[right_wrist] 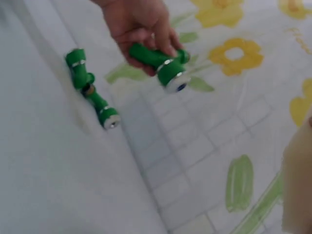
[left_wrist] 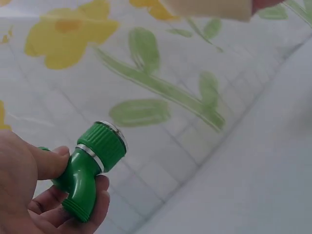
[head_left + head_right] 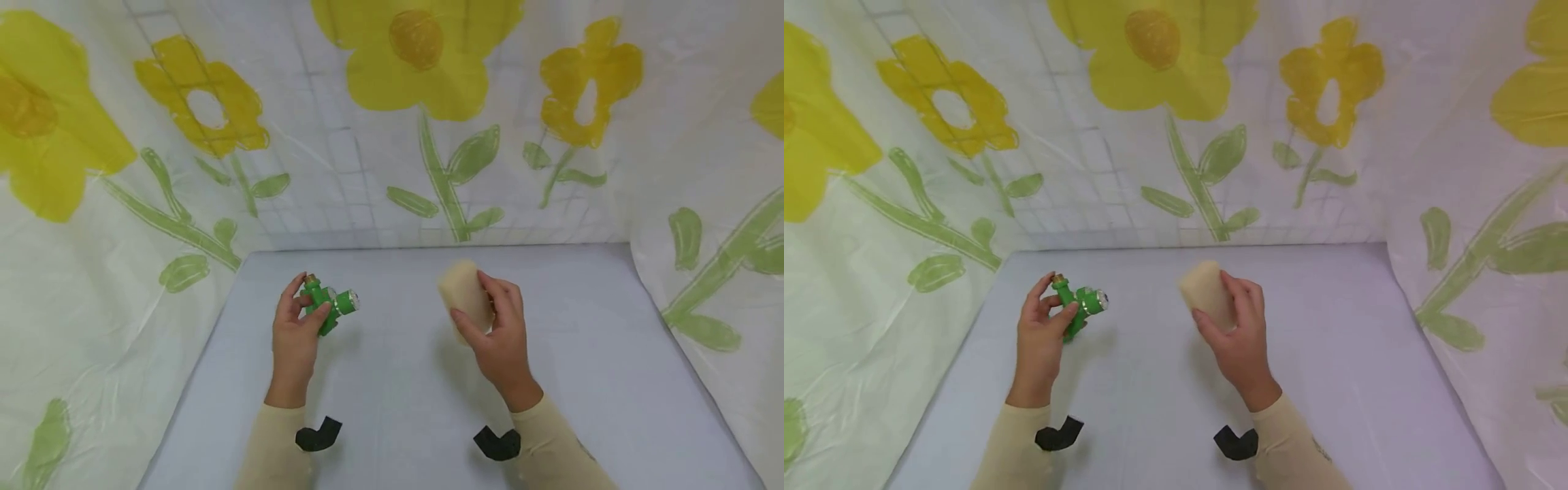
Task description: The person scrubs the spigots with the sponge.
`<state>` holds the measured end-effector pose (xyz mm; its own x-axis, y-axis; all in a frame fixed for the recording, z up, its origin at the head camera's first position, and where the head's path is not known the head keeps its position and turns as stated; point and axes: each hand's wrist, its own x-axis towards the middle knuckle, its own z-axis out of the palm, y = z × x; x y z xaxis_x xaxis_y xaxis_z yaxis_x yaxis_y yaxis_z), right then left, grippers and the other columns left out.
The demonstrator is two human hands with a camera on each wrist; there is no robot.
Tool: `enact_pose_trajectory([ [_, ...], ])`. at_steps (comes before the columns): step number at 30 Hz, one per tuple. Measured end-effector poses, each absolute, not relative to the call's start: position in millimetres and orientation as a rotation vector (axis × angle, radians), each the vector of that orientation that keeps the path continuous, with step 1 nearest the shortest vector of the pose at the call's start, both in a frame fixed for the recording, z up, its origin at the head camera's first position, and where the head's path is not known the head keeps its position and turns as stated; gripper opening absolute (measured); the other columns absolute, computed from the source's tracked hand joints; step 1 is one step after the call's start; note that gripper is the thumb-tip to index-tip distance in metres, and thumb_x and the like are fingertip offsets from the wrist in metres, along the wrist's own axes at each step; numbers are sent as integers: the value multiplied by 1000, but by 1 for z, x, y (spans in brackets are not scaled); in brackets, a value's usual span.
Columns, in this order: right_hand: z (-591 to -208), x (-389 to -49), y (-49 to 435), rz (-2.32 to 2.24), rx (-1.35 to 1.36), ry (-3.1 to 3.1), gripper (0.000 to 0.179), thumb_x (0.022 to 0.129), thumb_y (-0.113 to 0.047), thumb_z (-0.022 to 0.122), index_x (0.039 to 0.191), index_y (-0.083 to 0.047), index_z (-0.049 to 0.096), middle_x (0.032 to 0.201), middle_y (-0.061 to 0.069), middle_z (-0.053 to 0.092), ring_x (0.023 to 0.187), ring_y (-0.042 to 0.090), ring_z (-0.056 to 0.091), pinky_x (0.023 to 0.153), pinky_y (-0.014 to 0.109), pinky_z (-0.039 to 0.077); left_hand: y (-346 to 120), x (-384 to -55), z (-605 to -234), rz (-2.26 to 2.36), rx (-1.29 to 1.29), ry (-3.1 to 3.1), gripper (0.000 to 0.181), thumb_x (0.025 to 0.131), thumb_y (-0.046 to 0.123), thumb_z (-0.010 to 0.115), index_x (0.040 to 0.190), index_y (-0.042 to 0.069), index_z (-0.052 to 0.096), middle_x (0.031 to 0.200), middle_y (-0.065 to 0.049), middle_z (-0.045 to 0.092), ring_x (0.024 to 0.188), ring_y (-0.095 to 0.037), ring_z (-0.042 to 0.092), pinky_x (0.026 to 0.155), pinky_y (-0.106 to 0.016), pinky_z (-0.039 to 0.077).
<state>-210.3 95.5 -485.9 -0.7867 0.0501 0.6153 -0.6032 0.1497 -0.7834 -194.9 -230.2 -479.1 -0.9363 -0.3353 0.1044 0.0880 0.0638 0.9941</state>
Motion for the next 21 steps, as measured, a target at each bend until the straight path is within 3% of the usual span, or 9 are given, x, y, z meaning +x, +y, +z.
enact_pose_trajectory([
  [6, -486, -206, 103, 1642, 489, -1979, 70, 90, 4, 85, 154, 2, 57, 136, 22, 52, 118, 26, 50, 91, 33, 47, -226, -206, -534, -1809, 399, -2298, 73, 102, 3, 78, 166, 23, 47, 121, -15, 56, 82, -18, 67, 67, -24, 57],
  [12, -483, -201, 109, 1653, 453, -1971, 70, 89, 4, 85, 154, 2, 58, 134, 23, 52, 117, 25, 49, 90, 31, 47, -225, -210, -554, -1685, 459, -2452, 70, 107, 11, 73, 168, 13, 39, 122, -21, 55, 94, -27, 69, 72, -35, 64],
  [18, -477, -200, 113, 1651, 452, -1954, 71, 88, 6, 86, 154, 3, 57, 135, 23, 51, 116, 25, 49, 90, 30, 47, -224, -213, -557, -1279, 478, -2599, 61, 102, 17, 80, 153, -4, 53, 111, -21, 67, 95, -33, 67, 71, -39, 59],
  [21, -472, -201, 113, 1659, 464, -1914, 72, 87, 9, 86, 153, 5, 57, 135, 24, 50, 118, 26, 48, 92, 30, 47, -224, -215, -558, -1227, 480, -2580, 51, 100, 12, 81, 144, -6, 62, 107, -19, 67, 95, -31, 65, 70, -38, 58],
])
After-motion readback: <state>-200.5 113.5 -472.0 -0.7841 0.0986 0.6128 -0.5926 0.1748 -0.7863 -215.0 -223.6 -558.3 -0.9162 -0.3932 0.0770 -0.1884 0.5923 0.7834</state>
